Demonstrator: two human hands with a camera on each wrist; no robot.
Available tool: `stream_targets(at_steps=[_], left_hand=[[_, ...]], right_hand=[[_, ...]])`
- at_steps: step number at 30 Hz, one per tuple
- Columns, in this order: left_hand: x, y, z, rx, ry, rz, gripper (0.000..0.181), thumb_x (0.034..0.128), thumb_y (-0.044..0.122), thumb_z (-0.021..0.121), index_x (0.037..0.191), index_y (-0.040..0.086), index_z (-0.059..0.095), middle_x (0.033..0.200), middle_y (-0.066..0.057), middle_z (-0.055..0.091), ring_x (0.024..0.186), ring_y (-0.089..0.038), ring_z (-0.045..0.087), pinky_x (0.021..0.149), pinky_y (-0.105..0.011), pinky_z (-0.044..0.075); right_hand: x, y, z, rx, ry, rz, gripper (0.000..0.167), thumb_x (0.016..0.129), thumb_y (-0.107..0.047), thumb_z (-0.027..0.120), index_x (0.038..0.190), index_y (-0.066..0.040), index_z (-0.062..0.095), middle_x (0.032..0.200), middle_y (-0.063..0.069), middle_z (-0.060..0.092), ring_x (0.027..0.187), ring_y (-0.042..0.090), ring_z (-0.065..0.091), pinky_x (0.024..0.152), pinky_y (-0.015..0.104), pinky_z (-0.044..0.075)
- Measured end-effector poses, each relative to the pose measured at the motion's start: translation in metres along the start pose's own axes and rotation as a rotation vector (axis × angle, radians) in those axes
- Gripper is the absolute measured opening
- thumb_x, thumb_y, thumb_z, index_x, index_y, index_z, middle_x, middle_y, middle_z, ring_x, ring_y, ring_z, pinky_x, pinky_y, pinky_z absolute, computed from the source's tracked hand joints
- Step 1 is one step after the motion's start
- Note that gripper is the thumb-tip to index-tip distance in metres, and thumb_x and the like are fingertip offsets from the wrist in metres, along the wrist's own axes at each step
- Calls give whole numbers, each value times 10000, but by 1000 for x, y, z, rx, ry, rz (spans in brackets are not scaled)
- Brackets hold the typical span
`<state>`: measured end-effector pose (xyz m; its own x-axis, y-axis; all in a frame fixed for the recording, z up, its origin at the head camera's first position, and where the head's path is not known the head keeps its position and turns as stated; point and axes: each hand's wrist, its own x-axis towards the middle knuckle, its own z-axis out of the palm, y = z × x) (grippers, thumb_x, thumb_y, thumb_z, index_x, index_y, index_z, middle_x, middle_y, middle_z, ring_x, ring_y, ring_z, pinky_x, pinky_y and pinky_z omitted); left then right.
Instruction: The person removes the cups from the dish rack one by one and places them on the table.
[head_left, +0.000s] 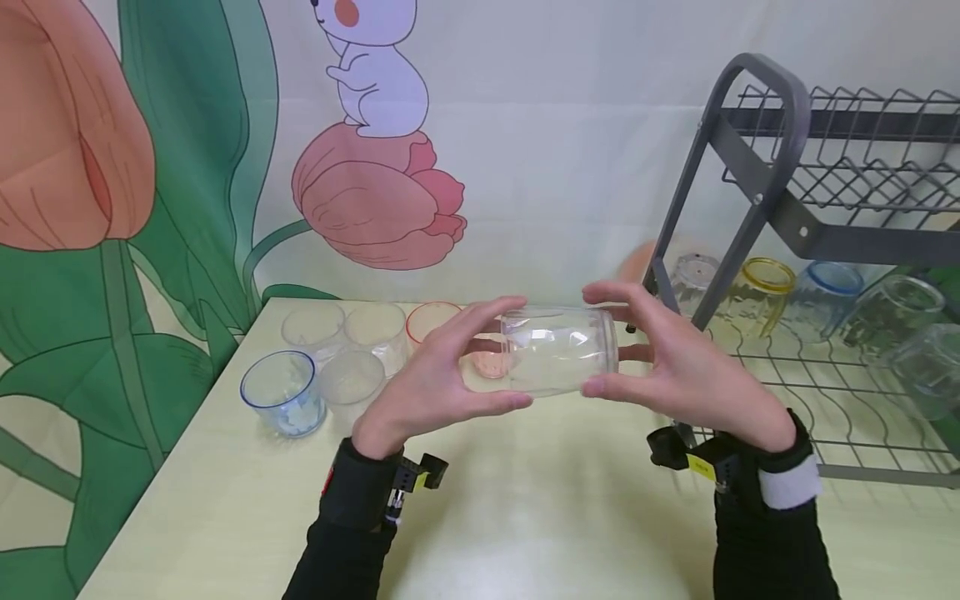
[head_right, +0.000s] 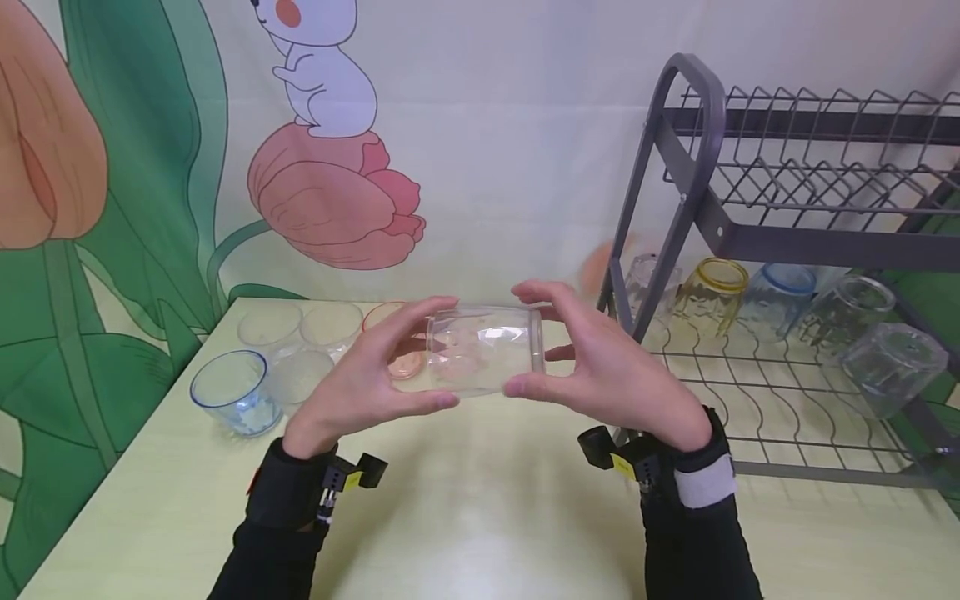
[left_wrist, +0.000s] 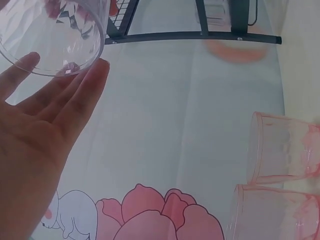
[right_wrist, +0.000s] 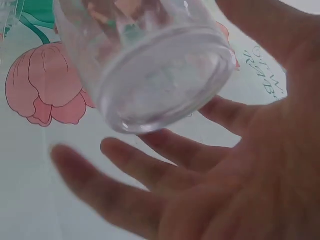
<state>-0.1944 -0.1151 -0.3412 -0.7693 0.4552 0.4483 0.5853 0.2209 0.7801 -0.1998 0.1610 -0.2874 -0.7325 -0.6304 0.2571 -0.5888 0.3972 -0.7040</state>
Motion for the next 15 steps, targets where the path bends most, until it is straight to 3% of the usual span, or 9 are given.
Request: stream_targets(at_steps=[3,6,11,15], left_hand=[[-1,0,-3,25,3,6,855,741,245,872,1459,337,417,1383,62,480,1120,-172,585,924,-352,508],[-2,-1,-6,54,-4,21,851,742,257,872,1462,310,420,1383,66,484,1124,-148,582,939,-325,496],[-3,-5,-9,97,-52,28,851,753,279,863,1477,229,418,1410,79,464,1145,-130,562,973,-346,473],[-8,-7,-14,151,-74,-14,848,764,318,850,1485,251,410,1408,92,463,1119,-146,576,956,-363,480]], right_hand=[[0,1,-3,-29,-18,2,960,776,-233,848,1530,-176,257,1536,73,296,1364,313,352,950,483,487],[-2,2,-8,-56,-24,17,1014,762,-254,858,1553,-212,225,1562,50,254,1388,293,301,982,510,455],[-16,6,-24,-85,-16,78,963,772,-238,851,1538,-272,268,1551,5,252,1379,284,314,991,538,436],[-29,9,-38,-93,-2,118,864,803,-174,823,1512,-241,335,1534,4,300,1350,273,373,984,500,451]])
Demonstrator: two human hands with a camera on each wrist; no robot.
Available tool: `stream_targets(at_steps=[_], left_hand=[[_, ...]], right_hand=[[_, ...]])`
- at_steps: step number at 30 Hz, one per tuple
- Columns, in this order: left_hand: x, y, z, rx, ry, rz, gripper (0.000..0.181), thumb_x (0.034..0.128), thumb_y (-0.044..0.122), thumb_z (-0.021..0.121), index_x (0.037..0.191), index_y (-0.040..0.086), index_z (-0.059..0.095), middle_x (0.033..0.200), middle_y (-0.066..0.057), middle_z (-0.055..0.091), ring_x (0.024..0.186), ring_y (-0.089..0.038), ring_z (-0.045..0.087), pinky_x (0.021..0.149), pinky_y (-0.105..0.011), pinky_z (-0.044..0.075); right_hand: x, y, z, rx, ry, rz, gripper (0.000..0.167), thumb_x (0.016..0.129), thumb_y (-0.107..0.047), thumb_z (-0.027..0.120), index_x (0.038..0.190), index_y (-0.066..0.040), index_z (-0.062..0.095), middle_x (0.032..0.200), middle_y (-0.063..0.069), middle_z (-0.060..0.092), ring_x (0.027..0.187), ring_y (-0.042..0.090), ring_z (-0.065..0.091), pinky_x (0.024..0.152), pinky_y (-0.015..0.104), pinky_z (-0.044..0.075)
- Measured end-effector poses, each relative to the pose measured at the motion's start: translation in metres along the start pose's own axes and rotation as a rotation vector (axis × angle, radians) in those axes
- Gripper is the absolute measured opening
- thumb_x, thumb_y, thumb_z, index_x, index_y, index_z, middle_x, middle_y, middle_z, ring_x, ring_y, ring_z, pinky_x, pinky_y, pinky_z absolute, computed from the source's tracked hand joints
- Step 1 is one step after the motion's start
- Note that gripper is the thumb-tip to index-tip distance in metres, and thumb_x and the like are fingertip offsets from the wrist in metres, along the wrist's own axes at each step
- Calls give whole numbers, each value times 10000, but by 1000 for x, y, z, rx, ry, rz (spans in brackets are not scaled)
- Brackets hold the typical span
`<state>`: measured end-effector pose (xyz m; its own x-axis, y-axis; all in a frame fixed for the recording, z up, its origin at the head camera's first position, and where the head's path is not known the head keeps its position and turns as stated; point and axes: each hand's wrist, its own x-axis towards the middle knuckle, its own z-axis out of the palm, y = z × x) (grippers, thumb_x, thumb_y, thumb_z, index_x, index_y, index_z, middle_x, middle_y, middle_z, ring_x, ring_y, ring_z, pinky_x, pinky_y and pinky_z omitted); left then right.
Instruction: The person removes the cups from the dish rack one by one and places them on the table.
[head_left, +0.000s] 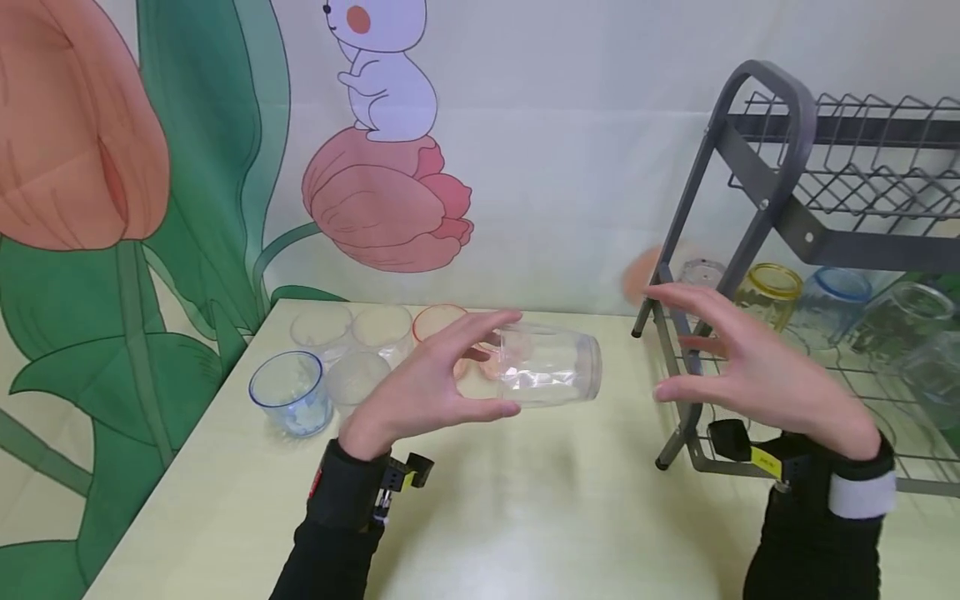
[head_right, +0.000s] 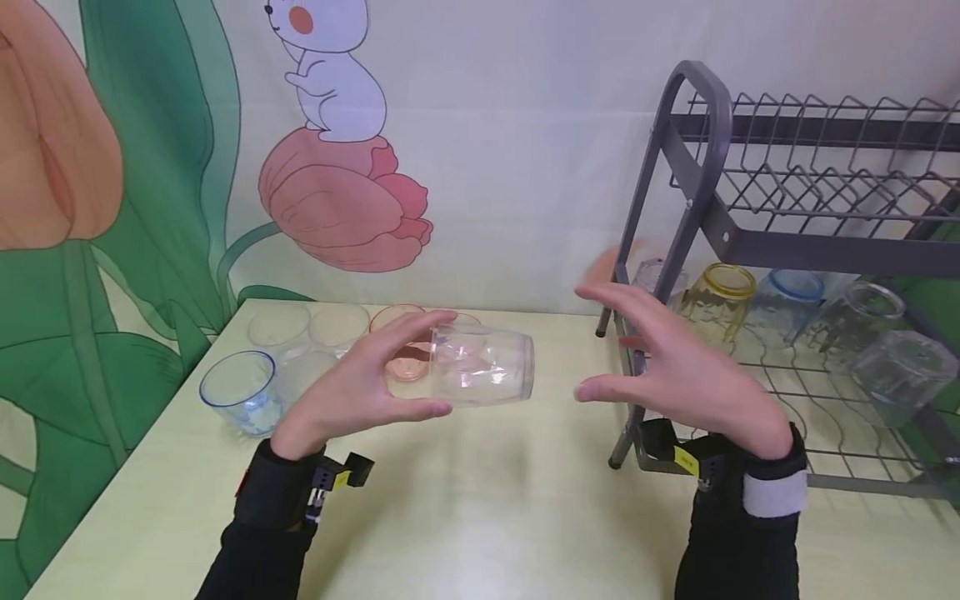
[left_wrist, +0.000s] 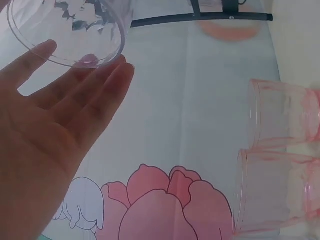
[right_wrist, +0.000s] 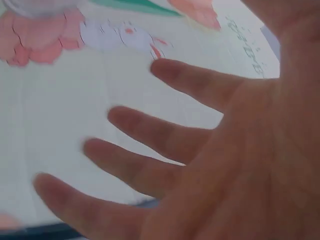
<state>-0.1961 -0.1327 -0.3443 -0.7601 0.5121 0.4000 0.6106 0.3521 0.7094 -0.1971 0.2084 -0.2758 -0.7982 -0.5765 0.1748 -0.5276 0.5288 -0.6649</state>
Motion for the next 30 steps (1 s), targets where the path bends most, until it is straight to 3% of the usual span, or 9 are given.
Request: stream_targets(at_steps=[6,8,9,12,16,24,26,27,30], left_hand=[[-5,-5,-7,68,-9,-53,834,767,337,845,1479,285,413,1362,111,479,1137,-104,533,930,-348,492],[-8,-6,-9,102,-14,-83,835,765,344,845,1478,295,414,1343,116,484,1138,-97,528,922,-336,489],[-9,-6,-10,120,-15,-101,832,765,351,844,1476,303,416,1325,115,490,1135,-102,530,914,-337,490],[-13,-7,-13,166,-25,-161,829,769,370,833,1481,325,410,1299,90,500,1118,-144,544,891,-353,489],[-16,-7,-17,208,-46,-208,830,776,399,816,1490,321,401,1317,44,505,1140,-170,530,878,-388,486],[-22,-8,-27,271,-84,-285,833,780,451,803,1494,306,400,1375,44,479,1169,-165,513,908,-435,477],[-24,-7,-29,301,-91,-311,836,777,458,801,1494,293,405,1379,20,482,1182,-185,511,920,-444,472],[-26,-7,-29,324,-93,-327,837,775,462,801,1493,290,407,1377,10,483,1189,-189,505,924,-443,472],[-29,-7,-30,409,-88,-366,832,763,447,811,1481,259,435,1331,-38,511,1157,-219,522,899,-436,485]], right_hand=[[-15,16,-16,-55,59,24,700,826,-104,790,1444,-154,463,1420,-9,468,1233,75,466,896,158,469],[-20,23,-22,-77,76,64,666,853,-112,766,1446,-143,465,1409,16,479,1206,55,475,863,124,465],[-23,27,-26,-101,84,90,651,873,-132,750,1454,-133,454,1410,41,477,1214,88,481,841,135,477],[-30,40,-36,-199,110,198,661,917,-249,708,1483,-93,404,1429,150,448,1253,269,466,879,360,527],[-36,62,-48,-346,136,335,756,936,-416,648,1502,-23,337,1438,290,377,1241,496,392,872,668,420],[-59,93,-62,-518,307,451,747,992,-407,559,1476,83,271,1321,431,350,1161,597,332,887,737,310],[-65,118,-68,-553,368,481,740,987,-380,576,1485,68,264,1364,417,324,1227,591,285,957,728,270],[-70,142,-73,-570,413,481,750,981,-418,571,1516,7,262,1403,394,312,1264,575,269,966,729,257],[-88,238,-91,-567,517,506,836,931,-529,590,1571,-151,207,1544,279,211,1383,510,172,1033,720,171]])
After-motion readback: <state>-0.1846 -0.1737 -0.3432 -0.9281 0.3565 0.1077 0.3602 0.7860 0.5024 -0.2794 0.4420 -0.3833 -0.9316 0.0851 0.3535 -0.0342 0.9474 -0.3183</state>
